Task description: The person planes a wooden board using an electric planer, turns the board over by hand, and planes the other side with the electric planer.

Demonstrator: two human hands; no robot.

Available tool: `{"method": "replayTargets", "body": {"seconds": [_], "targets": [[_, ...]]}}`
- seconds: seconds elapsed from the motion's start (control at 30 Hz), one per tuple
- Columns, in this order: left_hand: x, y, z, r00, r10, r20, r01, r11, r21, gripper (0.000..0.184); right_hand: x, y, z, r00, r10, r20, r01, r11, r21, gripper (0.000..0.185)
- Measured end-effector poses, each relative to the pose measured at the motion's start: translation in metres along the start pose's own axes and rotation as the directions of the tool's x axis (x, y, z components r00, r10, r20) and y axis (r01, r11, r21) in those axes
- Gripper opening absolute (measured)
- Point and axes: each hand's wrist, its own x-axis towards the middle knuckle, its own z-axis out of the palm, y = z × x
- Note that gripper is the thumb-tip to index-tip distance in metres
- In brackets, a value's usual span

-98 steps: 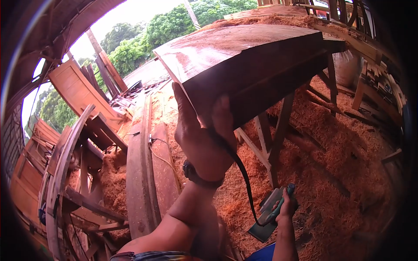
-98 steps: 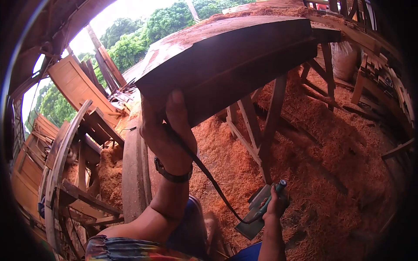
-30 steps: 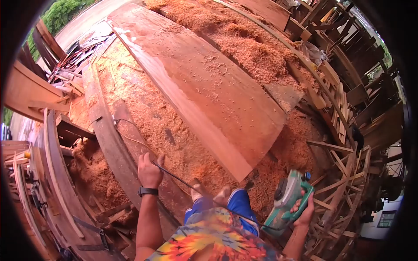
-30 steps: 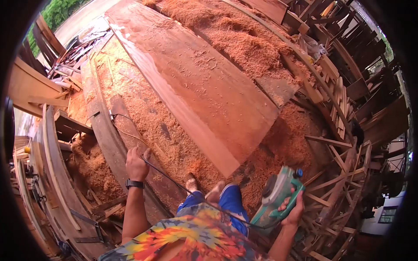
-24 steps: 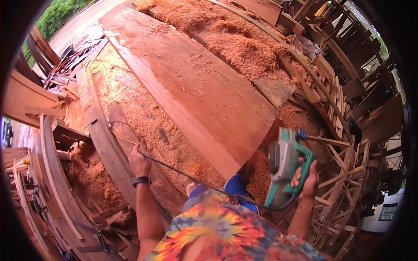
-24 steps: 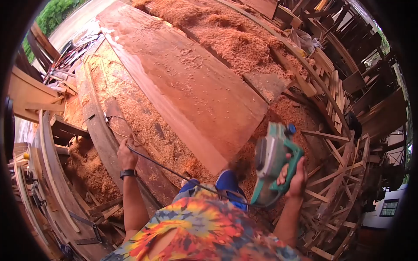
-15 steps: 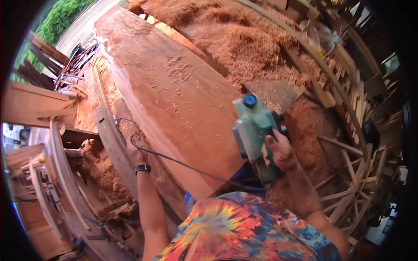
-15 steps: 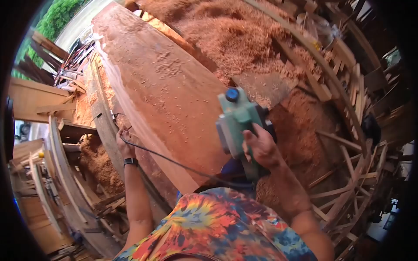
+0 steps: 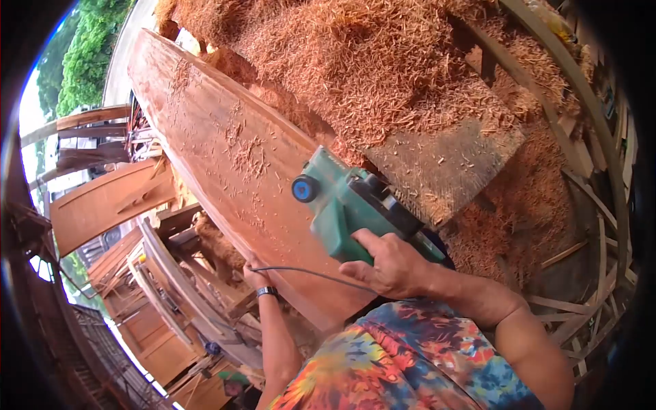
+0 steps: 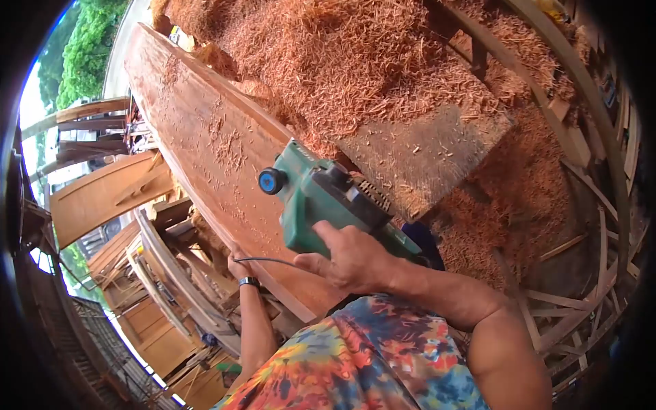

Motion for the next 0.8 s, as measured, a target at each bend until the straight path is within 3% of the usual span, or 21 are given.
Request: {"method": "replayTargets", "body": {"seconds": [0.03,0.13,0.17,0.27,0.3,0.4,0.43,0.63,0.73,0.8], "targets": [[0.000,-0.001,-0.001,0.999,0.048,-0.015,-0.047,0.997,0.062,0.061,0.009,-0.002,-0.001,0.999,0.027,0.027,-0.026,1.000,-0.009,0.062],[0.010,-0.011,-0.002,0.999,-0.025,0.027,0.029,0.989,-0.146,0.061,0.040,-0.012,-0.003,0.997,0.038,0.061,-0.038,0.999,-0.017,0.067],[0.017,-0.015,-0.007,0.996,-0.054,0.071,0.060,0.995,-0.078,0.060,0.053,-0.014,-0.002,0.998,0.026,0.063,-0.025,1.000,-0.018,0.066],[0.019,-0.019,-0.014,0.982,-0.128,0.141,0.146,0.981,-0.126,0.058,0.100,-0.023,0.002,0.996,0.005,0.093,-0.007,1.000,0.015,0.065],[0.023,-0.027,-0.017,0.977,-0.051,0.208,0.106,0.959,-0.264,0.057,0.117,-0.026,0.004,0.996,-0.004,0.094,0.001,0.999,0.033,0.065],[0.006,-0.007,-0.020,0.979,-0.073,0.193,0.111,0.975,-0.194,0.056,0.169,-0.036,0.010,0.992,-0.019,0.124,0.009,0.997,0.078,0.066],[0.015,-0.012,-0.029,0.975,-0.112,0.193,0.112,0.994,0.008,0.054,0.187,-0.042,0.009,0.989,-0.013,0.146,0.001,0.997,0.083,0.066],[0.002,0.037,-0.028,0.930,-0.301,0.212,0.290,0.954,0.082,0.052,0.307,-0.071,0.015,0.973,-0.017,0.230,-0.010,0.993,0.116,0.067],[0.010,0.023,-0.034,0.917,-0.337,0.213,0.319,0.941,0.117,0.054,0.368,-0.084,0.025,0.975,-0.024,0.219,0.006,0.997,0.083,0.062],[0.013,0.021,-0.034,0.919,-0.361,0.162,0.330,0.925,0.189,0.055,0.406,-0.098,0.021,0.946,-0.006,0.325,-0.039,0.990,0.132,0.060]]}}
